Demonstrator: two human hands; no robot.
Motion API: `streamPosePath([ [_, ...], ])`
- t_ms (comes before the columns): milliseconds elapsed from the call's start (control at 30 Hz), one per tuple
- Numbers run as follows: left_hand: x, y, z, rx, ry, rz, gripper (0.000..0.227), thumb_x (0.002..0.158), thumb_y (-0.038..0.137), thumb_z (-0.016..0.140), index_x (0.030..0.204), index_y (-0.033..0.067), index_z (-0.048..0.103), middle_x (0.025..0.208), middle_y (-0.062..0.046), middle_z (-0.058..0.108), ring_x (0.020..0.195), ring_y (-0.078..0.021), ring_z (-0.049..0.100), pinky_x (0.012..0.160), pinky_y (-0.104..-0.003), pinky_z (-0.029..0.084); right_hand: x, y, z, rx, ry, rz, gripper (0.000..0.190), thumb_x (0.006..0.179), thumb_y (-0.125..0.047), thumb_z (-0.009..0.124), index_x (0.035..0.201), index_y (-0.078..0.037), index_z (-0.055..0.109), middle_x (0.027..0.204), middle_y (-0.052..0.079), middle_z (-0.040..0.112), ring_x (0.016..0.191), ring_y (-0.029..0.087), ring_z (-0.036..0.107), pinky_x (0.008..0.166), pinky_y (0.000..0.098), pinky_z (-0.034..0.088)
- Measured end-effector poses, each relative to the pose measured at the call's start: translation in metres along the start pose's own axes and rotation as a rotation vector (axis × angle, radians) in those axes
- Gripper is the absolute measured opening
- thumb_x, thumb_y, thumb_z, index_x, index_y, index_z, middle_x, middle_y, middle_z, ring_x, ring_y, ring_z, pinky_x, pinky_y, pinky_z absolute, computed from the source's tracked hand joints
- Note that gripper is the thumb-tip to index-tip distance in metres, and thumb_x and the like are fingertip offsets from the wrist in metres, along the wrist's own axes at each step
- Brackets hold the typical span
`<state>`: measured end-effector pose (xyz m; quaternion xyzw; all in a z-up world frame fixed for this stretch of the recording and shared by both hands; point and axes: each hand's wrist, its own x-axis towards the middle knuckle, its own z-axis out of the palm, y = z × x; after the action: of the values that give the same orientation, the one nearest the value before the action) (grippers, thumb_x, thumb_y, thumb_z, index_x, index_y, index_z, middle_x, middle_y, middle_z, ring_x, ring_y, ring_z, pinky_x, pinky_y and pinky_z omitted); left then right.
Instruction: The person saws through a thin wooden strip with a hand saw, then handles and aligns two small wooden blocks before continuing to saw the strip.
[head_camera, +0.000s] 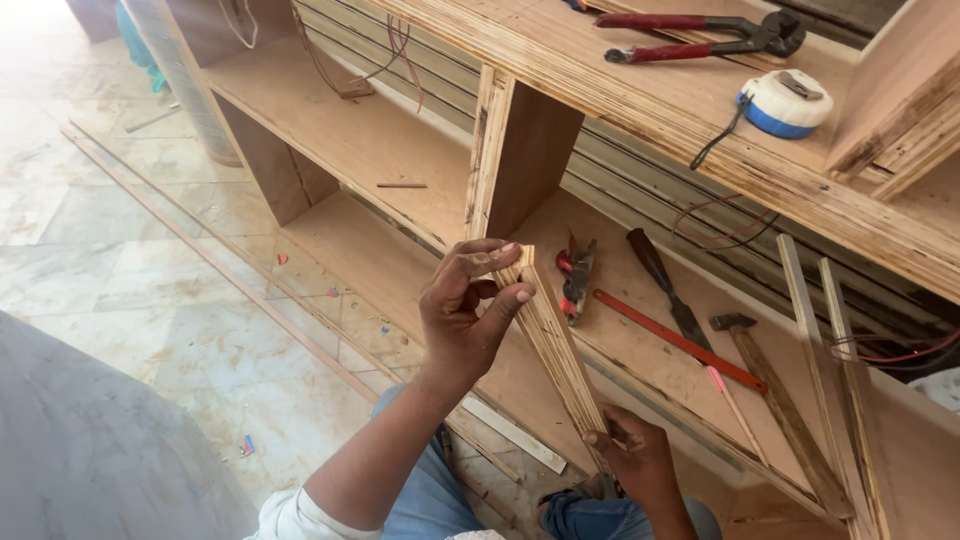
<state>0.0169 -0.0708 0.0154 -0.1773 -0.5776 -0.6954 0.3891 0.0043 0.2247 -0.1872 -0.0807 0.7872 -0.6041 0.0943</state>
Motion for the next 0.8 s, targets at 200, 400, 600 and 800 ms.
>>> streamPosePath([
  [200, -0.002, -0.008, 0.0, 0.043, 0.003, 0.005, 0.027, 0.094, -0.001, 0.077, 0.119, -0.0008, 0.068, 0.126, -0.012, 0.066, 0.111, -0.0131, 0.07, 0.085, -0.026, 0.065, -0.007, -0.01, 0.0, -0.148, 0.033, -0.041, 0.045, 0.082, -0.019, 0.082, 0.12, 0.004, 0.073, 0.098, 0.014, 0.081, 0.094, 0.019, 0.073, 0.087, 0.034, 0.06],
  [400, -0.001, -0.036, -0.027, -0.027, 0.154, -0.156, 0.025, 0.095, -0.005, 0.071, 0.119, -0.0007, 0.063, 0.124, -0.01, 0.064, 0.103, -0.0115, 0.068, 0.089, -0.026, 0.063, -0.009, -0.042, -0.015, -0.46, 0.121, -0.209, 0.046, 0.084, -0.03, 0.079, 0.118, 0.001, 0.071, 0.1, 0.015, 0.078, 0.092, 0.022, 0.076, 0.081, 0.0356, 0.059],
  [600, 0.0, -0.041, -0.055, 0.027, 0.223, -0.21, 0.025, 0.102, -0.005, 0.067, 0.124, 0.0029, 0.057, 0.118, -0.005, 0.063, 0.1, -0.0102, 0.065, 0.085, -0.025, 0.06, -0.001, -0.09, -0.025, -0.552, 0.121, -0.252, 0.045, 0.087, -0.029, 0.077, 0.121, -0.001, 0.068, 0.11, 0.019, 0.076, 0.097, 0.029, 0.076, 0.08, 0.037, 0.059],
  [800, -0.014, -0.021, -0.047, 0.901, 0.182, 0.175, 0.054, 0.098, 0.002, 0.07, 0.144, -0.0014, 0.04, 0.146, -0.025, 0.046, 0.138, -0.0372, 0.047, 0.112, -0.048, 0.045, 0.017, -0.116, -0.02, -0.69, 0.159, -0.391, 0.04, 0.083, -0.021, 0.079, 0.116, 0.0, 0.067, 0.108, 0.018, 0.074, 0.09, 0.035, 0.073, 0.075, 0.0415, 0.058],
])
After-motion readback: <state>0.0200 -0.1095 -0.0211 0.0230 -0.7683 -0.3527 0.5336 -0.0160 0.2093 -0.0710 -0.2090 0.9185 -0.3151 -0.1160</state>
